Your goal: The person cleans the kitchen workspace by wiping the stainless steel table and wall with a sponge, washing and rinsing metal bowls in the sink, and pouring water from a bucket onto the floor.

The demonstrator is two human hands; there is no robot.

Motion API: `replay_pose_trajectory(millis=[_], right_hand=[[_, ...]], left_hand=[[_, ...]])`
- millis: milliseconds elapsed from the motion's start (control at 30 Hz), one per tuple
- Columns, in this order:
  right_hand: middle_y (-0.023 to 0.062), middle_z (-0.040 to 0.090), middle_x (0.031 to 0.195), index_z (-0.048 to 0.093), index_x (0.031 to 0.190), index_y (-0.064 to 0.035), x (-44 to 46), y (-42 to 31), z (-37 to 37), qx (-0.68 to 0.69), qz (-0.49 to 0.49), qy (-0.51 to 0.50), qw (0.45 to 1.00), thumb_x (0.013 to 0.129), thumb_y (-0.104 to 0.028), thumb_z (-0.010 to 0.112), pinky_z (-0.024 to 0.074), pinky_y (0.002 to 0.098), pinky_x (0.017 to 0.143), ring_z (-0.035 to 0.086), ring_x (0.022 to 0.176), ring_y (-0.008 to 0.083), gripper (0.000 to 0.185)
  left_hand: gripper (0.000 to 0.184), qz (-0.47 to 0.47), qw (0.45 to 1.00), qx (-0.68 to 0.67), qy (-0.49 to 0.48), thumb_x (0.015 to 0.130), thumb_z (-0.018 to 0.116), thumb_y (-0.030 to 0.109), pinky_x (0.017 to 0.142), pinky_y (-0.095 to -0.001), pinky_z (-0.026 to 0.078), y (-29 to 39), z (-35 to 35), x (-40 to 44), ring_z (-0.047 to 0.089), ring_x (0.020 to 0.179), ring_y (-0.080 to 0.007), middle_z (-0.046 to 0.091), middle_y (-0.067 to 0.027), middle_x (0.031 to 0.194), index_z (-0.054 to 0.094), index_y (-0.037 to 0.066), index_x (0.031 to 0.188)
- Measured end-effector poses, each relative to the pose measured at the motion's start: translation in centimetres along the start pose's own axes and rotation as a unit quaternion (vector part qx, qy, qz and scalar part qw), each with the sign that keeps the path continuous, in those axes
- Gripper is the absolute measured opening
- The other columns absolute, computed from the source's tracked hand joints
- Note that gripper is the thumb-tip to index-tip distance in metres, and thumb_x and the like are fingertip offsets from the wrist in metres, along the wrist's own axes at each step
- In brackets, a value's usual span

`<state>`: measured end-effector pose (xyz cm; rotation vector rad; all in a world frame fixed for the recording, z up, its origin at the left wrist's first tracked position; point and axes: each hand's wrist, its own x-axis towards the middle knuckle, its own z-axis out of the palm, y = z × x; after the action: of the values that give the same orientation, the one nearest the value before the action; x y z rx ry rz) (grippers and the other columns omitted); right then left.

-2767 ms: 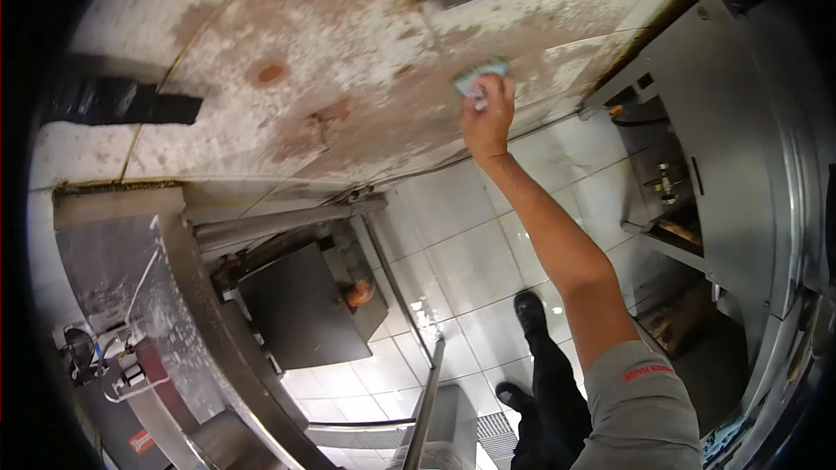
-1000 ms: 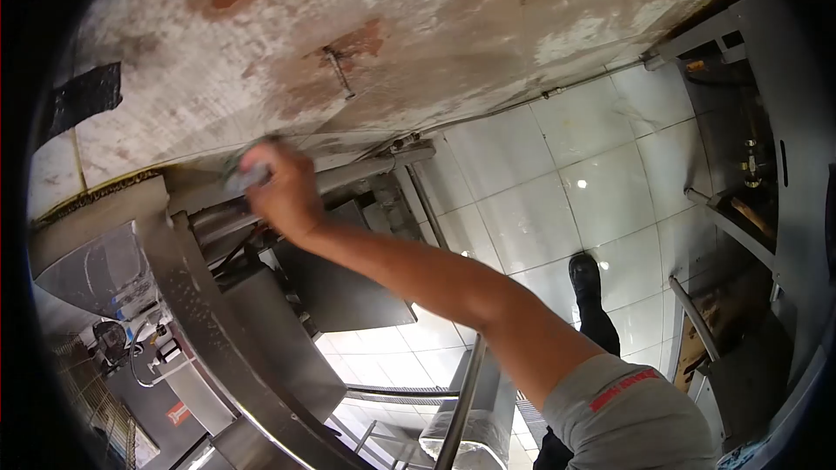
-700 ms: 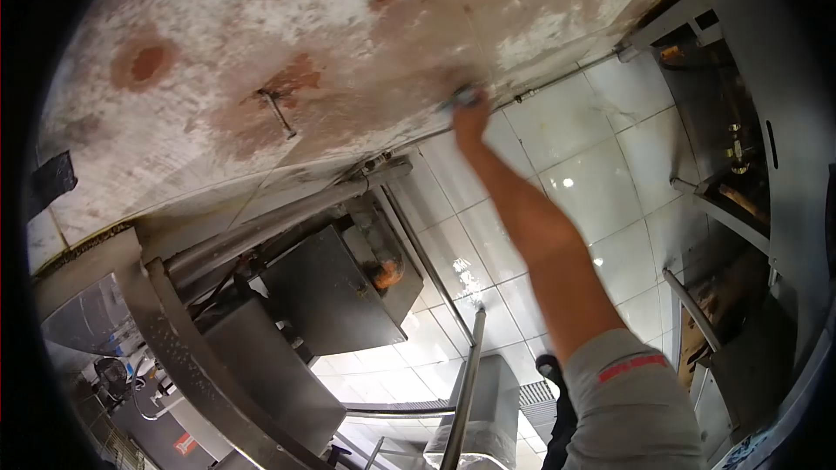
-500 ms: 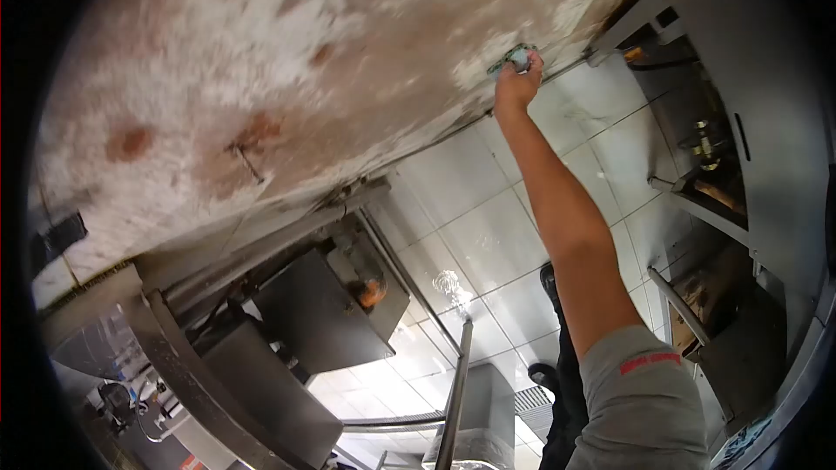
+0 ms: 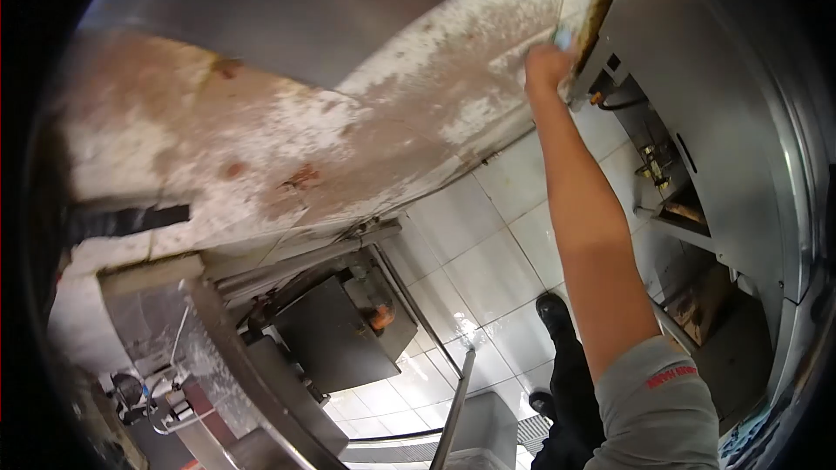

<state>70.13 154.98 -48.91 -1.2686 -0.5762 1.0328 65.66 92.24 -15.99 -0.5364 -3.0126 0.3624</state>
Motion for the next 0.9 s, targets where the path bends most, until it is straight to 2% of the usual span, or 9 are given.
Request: replay_pose_trajectory(millis=[133, 200, 267, 333, 433, 533, 600, 733, 900], right_hand=[[0.0085, 0.058, 0.088, 0.046, 0.123, -0.0030, -8.0, 10.3, -5.3, -0.216, 0.279, -0.469, 0.810, 0.091, -0.020, 0.049, 0.0467, 0.0358, 0.052, 0.056, 0.069, 0.0183, 0.036], [0.0065, 0.057, 0.087, 0.045, 0.127, -0.0091, -19.7, 5.3, -7.1, -0.178, 0.252, -0.488, 0.816, 0.091, -0.015, 0.048, 0.0482, 0.0332, 0.049, 0.057, 0.067, 0.0160, 0.037], [0.0049, 0.057, 0.088, 0.042, 0.130, -0.0109, -27.2, 0.9, -10.3, -0.175, 0.255, -0.522, 0.795, 0.090, -0.007, 0.047, 0.0496, 0.0305, 0.052, 0.056, 0.070, 0.0135, 0.040], [0.0046, 0.056, 0.080, 0.047, 0.120, -0.0052, -34.8, -3.1, -14.5, -0.064, 0.229, -0.445, 0.863, 0.087, -0.008, 0.046, 0.0468, 0.0315, 0.054, 0.056, 0.066, 0.0148, 0.033], [0.0067, 0.056, 0.086, 0.048, 0.122, -0.0055, -42.4, -15.9, -18.8, -0.093, 0.242, -0.466, 0.846, 0.085, -0.005, 0.047, 0.0483, 0.0320, 0.063, 0.057, 0.075, 0.0160, 0.037], [0.0116, 0.056, 0.095, 0.053, 0.118, -0.0049, -48.9, -27.2, -20.1, -0.123, -0.038, -0.536, 0.834, 0.079, 0.000, 0.050, 0.0490, 0.0341, 0.070, 0.058, 0.081, 0.0222, 0.039], [0.0164, 0.054, 0.103, 0.059, 0.111, -0.0072, -53.9, -33.9, -18.8, -0.071, -0.275, -0.645, 0.709, 0.072, 0.003, 0.053, 0.0496, 0.0375, 0.073, 0.059, 0.085, 0.0299, 0.041], [0.0179, 0.052, 0.112, 0.063, 0.109, -0.0149, -64.1, -36.5, -15.4, -0.060, -0.446, -0.663, 0.598, 0.070, -0.001, 0.059, 0.0483, 0.0430, 0.079, 0.057, 0.093, 0.0363, 0.042], [0.0184, 0.053, 0.114, 0.063, 0.109, -0.0111, -68.7, -32.5, -11.6, -0.083, -0.520, -0.699, 0.484, 0.076, 0.004, 0.055, 0.0476, 0.0420, 0.083, 0.055, 0.102, 0.0368, 0.037]], left_hand=[[0.064, 0.023, 0.993, -0.080, 0.081, 0.069, 0.068, 0.019, 0.091, -0.0458, 0.042, -1.5, 2.2, -0.1, 0.053, 0.105, -0.0413, 0.055, -0.0263, 0.111, 0.047, -0.005, 0.125], [0.081, 0.029, 0.991, -0.116, 0.061, 0.061, 0.067, 0.005, 0.101, -0.0480, 0.034, -2.7, 2.6, -0.7, 0.042, 0.118, -0.0476, 0.042, -0.0313, 0.125, 0.032, -0.009, 0.133], [0.060, 0.075, 0.984, -0.068, 0.146, 0.070, 0.075, 0.021, 0.079, -0.0464, 0.046, -2.1, 2.2, -0.8, 0.056, 0.100, -0.0388, 0.057, -0.0240, 0.112, 0.050, -0.002, 0.119], [0.087, 0.042, 0.986, -0.153, 0.041, 0.066, 0.075, 0.011, 0.095, -0.0487, 0.039, -2.8, 2.2, -1.3, 0.042, 0.116, -0.0435, 0.039, -0.0274, 0.131, 0.028, -0.005, 0.137], [0.086, -0.006, 0.967, -0.255, 0.009, 0.066, 0.075, 0.011, 0.095, -0.0455, 0.041, -1.8, -0.2, -1.1, 0.045, 0.112, -0.0418, 0.045, -0.0256, 0.124, 0.031, -0.003, 0.138], [0.077, 0.054, 0.929, -0.356, 0.083, 0.067, 0.075, 0.009, 0.098, -0.0437, 0.040, -3.5, -1.4, -4.5, 0.043, 0.115, -0.0419, 0.046, -0.0232, 0.126, 0.039, 0.000, 0.135], [0.066, 0.057, 0.911, -0.402, 0.078, 0.068, 0.073, 0.007, 0.099, -0.0452, 0.039, -5.9, -2.7, -10.0, 0.044, 0.115, -0.0404, 0.048, -0.0210, 0.125, 0.049, 0.004, 0.129], [0.043, 0.016, 0.891, -0.427, 0.154, 0.070, 0.069, 0.007, 0.098, -0.0446, 0.039, -14.9, -2.6, -22.2, 0.048, 0.113, -0.0356, 0.055, -0.0107, 0.120, 0.064, 0.012, 0.112], [0.035, -0.290, 0.850, -0.409, 0.158, 0.065, 0.072, 0.004, 0.091, -0.0412, 0.040, -29.8, 7.8, -35.8, 0.055, 0.102, -0.0326, 0.062, -0.0117, 0.106, 0.063, 0.008, 0.099]])
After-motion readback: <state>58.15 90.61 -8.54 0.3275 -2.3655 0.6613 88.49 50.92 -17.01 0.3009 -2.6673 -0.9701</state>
